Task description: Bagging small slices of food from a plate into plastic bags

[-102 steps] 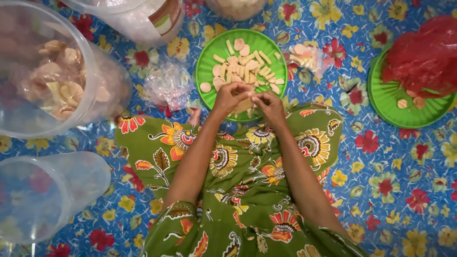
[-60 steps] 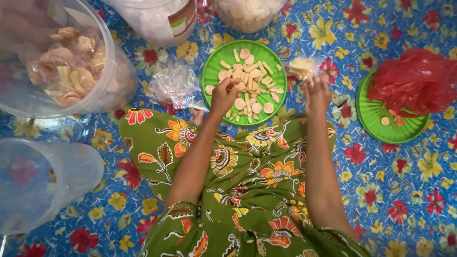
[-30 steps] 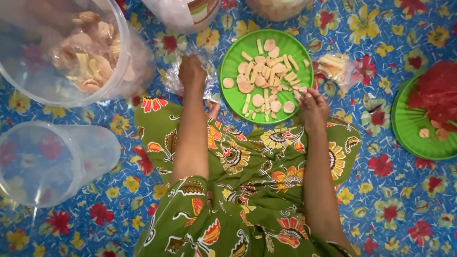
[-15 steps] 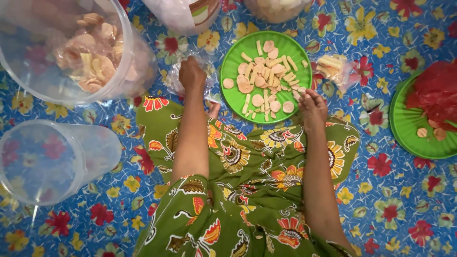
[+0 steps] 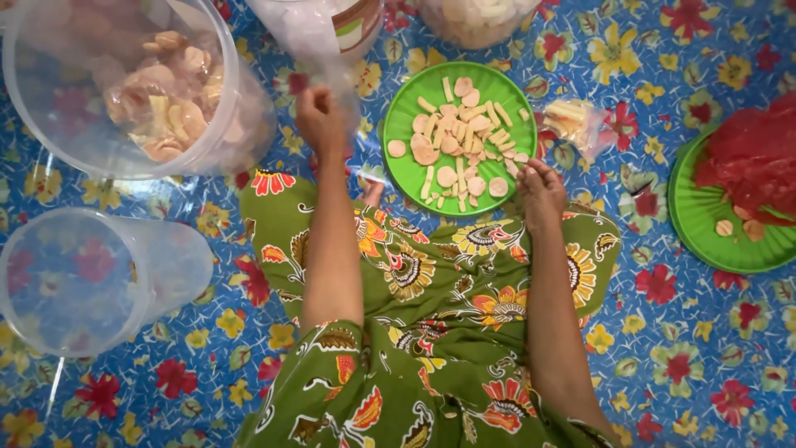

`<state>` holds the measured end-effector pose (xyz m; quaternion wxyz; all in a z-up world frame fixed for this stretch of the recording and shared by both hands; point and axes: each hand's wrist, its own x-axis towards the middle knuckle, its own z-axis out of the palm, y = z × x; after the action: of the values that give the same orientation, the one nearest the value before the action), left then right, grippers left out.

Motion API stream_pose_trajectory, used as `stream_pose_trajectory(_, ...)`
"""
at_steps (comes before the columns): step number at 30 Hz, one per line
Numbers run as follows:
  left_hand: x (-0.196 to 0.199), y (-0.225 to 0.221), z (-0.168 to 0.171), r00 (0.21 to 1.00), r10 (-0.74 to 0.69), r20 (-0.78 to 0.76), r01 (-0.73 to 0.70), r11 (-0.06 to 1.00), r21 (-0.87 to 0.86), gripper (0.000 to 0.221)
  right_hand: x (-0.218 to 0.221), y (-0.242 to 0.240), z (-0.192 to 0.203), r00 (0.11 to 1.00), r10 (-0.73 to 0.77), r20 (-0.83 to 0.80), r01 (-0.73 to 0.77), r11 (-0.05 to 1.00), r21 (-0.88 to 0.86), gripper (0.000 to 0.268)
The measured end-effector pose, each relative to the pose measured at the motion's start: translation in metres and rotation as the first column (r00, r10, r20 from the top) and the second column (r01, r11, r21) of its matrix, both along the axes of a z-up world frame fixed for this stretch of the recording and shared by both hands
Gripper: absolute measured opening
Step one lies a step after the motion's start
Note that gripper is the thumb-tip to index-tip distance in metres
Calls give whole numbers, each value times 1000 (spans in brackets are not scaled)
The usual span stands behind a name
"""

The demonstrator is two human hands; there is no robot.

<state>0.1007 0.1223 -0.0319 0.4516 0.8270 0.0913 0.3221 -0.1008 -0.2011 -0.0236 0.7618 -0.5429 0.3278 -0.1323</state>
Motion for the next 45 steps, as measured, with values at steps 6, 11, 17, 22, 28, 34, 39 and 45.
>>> stream_pose_trajectory(6,-26,-21,36,792,-610,-3,550,716,-429,14,-4,29,41,988,157,-8,-157,978,-138,30)
stream_pose_trajectory(11,-31,-28,47,731,-682,-32,568,633,-526,16,10,60,62,949,314,-40,-317,937,-147,28)
stream_pose_trajectory(17,-13,-11,27,928,-371,18,368,914,-170,17,28,79,42,907,420,24,-414,901,-127,32)
stream_pose_trajectory(22,-18,-12,25,986,-161,-35,165,958,233,18,18,71,35,918,396,-16,-394,910,-127,32)
stream_pose_trajectory(28,-20,-44,25,891,-384,-244,434,878,201,25,5,52,13,959,282,-16,-282,953,-111,28)
stream_pose_trajectory(34,-31,-94,-8,825,-560,-77,513,684,519,36,11,53,2,968,251,5,-250,965,-83,27)
stream_pose_trajectory(39,-27,-98,-34,818,-519,-248,552,586,594,17,11,53,1,973,229,39,-227,972,-54,28)
stream_pose_trajectory(45,-26,-97,3,692,-719,-64,714,694,-88,9,8,59,11,970,242,34,-239,969,-68,27)
